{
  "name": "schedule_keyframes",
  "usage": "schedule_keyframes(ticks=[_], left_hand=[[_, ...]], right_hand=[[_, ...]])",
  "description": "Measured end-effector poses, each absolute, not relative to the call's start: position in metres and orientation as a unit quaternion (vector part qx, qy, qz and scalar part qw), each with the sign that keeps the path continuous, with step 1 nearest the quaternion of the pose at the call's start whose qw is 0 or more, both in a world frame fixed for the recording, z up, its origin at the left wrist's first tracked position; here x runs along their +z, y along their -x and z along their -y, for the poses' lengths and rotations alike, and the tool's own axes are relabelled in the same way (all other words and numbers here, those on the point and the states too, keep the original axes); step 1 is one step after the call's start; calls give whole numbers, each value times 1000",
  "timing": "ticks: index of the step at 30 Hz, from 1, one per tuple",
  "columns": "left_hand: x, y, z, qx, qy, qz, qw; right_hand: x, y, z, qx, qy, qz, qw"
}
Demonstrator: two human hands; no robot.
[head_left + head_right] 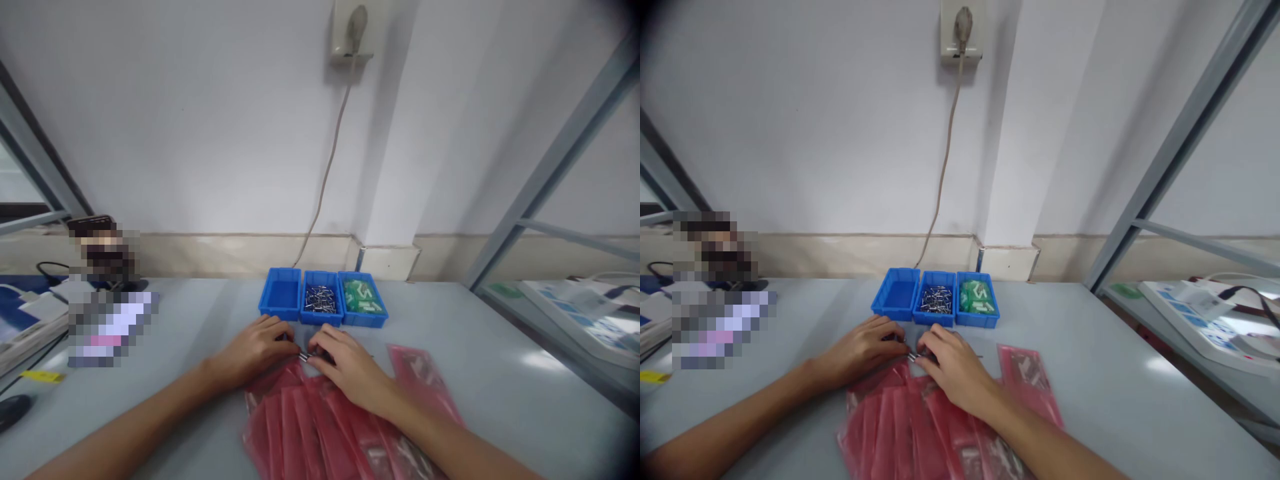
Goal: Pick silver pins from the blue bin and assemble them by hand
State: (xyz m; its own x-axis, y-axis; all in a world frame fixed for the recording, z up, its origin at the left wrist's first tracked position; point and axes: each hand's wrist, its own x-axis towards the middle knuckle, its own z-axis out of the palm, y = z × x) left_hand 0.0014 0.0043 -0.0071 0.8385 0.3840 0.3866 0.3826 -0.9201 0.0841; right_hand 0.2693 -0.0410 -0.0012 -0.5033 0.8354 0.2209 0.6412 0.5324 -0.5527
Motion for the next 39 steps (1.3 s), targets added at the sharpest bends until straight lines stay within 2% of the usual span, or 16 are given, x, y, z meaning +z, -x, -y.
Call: schedule_keyframes(ticks=[30,39], left_hand=[[-10,-1,-4,225,-952,-205,7],[-6,-2,2,216,-956,-199,4]], right_hand=[[-3,-270,42,191,445,839,248],[-3,-272,44,216,436,826,286]])
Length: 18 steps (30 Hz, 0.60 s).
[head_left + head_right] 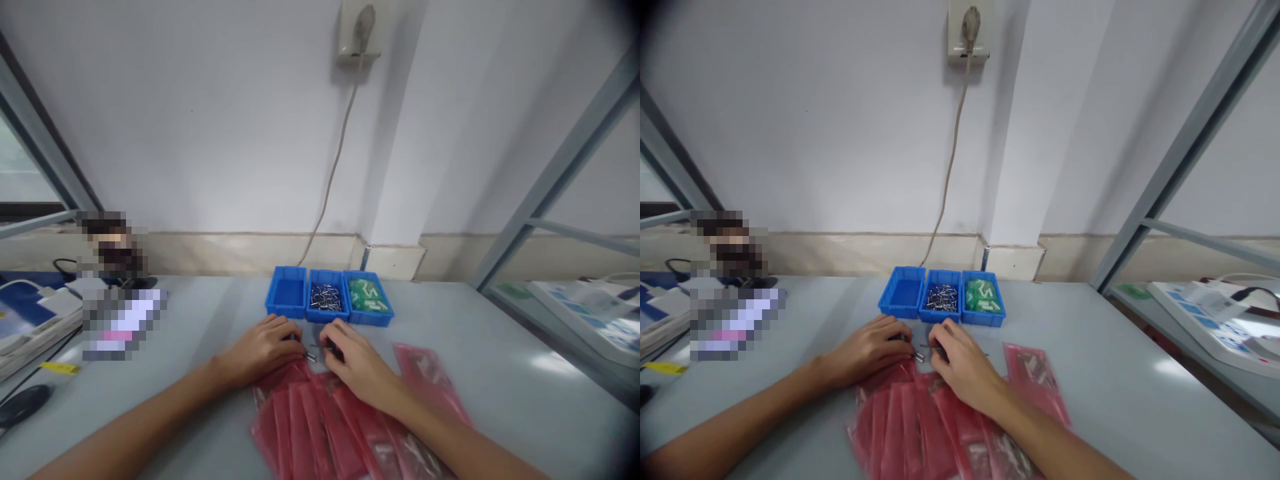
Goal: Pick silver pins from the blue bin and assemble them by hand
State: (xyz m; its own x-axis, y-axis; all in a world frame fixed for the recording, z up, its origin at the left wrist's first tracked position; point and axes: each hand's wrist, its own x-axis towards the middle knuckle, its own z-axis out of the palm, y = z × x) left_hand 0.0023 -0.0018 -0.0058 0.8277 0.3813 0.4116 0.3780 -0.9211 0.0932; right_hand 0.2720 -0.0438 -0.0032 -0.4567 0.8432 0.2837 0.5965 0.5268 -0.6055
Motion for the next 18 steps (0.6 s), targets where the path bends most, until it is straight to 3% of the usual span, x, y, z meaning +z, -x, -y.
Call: schedule_keyframes(ticks=[13,18], left_hand=[[-6,-3,-2,210,-952,-221,19],[-6,-2,-3,208,-952,-224,24]], right_hand=[[3,-277,45,255,428,783,371],[1,-279,36,376,444,686,436]])
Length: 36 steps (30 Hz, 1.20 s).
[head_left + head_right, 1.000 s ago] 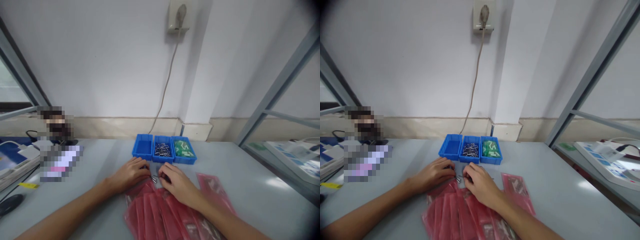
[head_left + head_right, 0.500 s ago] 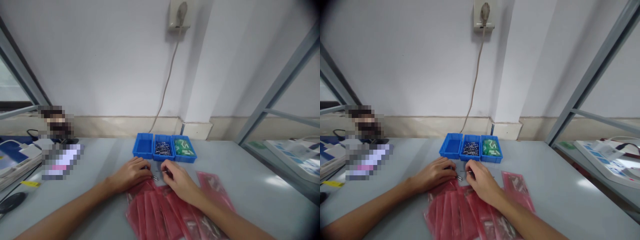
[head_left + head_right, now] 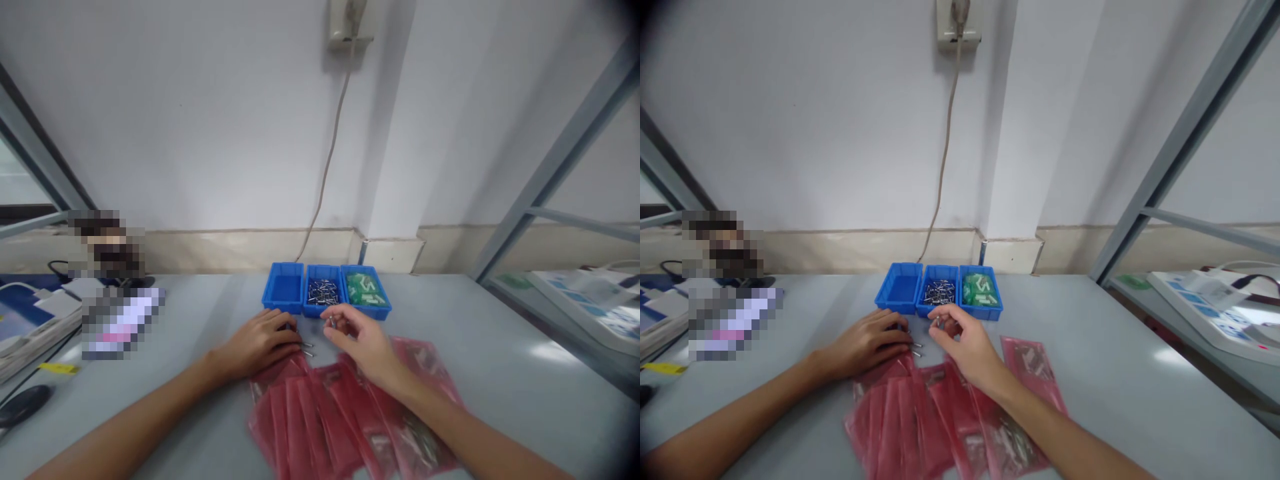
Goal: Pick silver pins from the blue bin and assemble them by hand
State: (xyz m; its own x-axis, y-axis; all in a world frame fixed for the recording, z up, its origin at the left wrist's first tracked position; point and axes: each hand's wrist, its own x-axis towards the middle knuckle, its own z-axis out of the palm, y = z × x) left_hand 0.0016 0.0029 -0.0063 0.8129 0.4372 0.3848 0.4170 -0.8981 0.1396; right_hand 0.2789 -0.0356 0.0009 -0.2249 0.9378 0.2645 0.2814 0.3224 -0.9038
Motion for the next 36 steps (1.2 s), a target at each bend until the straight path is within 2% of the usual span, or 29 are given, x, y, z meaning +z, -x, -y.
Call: schedule_keyframes(ticks=[7,13,18,22,29,36], left_hand=[[-7,-1,-5,214,-948,-231,36],[-5,-2,-5,225,-946,-230,43],[-4,-2,-6,223,-946,-232,39],[-5,-1,-6,206,-947,-243,45],[-5,0,-7,216,-945,-240,48],[-6,0,-7,207,-945,-246,52]], right_hand=[[9,-285,30,456,437,608,481],[10,-287,32,496,431,587,474],[11,-286,36,603,396,530,446],[11,-286,36,636,372,505,449],[10,-287,33,586,403,528,465],[7,-285,35,424,444,649,449]])
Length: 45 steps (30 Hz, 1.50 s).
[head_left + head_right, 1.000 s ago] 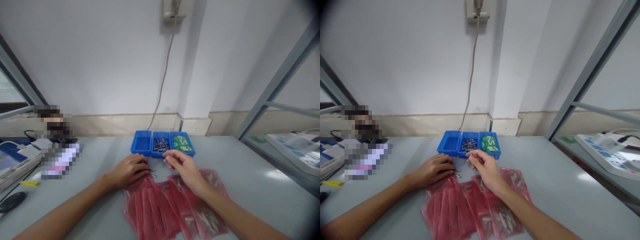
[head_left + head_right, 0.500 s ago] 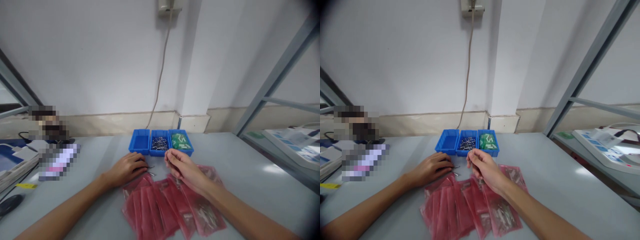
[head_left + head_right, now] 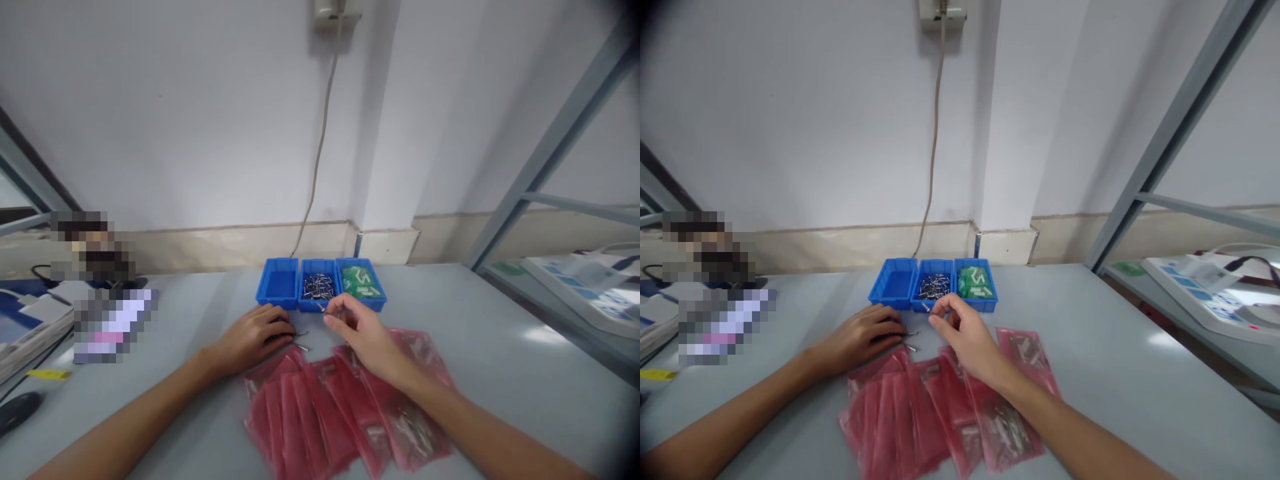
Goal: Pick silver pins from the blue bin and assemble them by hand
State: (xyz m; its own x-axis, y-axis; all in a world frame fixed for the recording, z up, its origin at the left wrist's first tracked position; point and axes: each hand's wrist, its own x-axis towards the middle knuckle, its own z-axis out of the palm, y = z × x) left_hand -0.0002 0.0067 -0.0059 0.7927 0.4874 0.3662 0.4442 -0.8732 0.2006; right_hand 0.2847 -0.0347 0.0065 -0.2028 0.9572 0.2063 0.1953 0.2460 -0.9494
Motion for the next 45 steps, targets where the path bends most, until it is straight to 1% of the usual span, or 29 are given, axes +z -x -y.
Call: schedule_keyframes(ticks=[3,11,13,15,19,22,25,28,31,34,45], left_hand=[[-6,0,-6,208,-945,-246,53],[-8,0,-7,214,-946,-237,50],[-7,-1,-7,217,-946,-237,51],[-8,-2,-8,221,-945,-235,51],[-12,-4,-9,218,-945,-237,51],[-14,-5,-9,212,-946,-240,49],[-13,-7,-8,205,-946,-246,43],[-10,-9,-6,196,-946,-256,34],[-8,-10,-4,193,-945,-264,20],[-8,-10,-4,191,-943,-273,14],[-9,-7,-5,201,-941,-271,34]], right_hand=[[6,-285,35,414,431,665,448],[6,-283,35,571,413,562,434],[6,-280,34,593,408,536,442],[7,-276,32,588,410,522,463],[10,-271,30,549,399,530,508],[9,-271,33,522,405,572,486],[7,-273,38,404,416,698,421],[7,-274,43,288,372,822,322],[9,-274,47,236,340,875,250],[10,-273,49,209,335,894,214],[0,-281,41,143,390,882,222]])
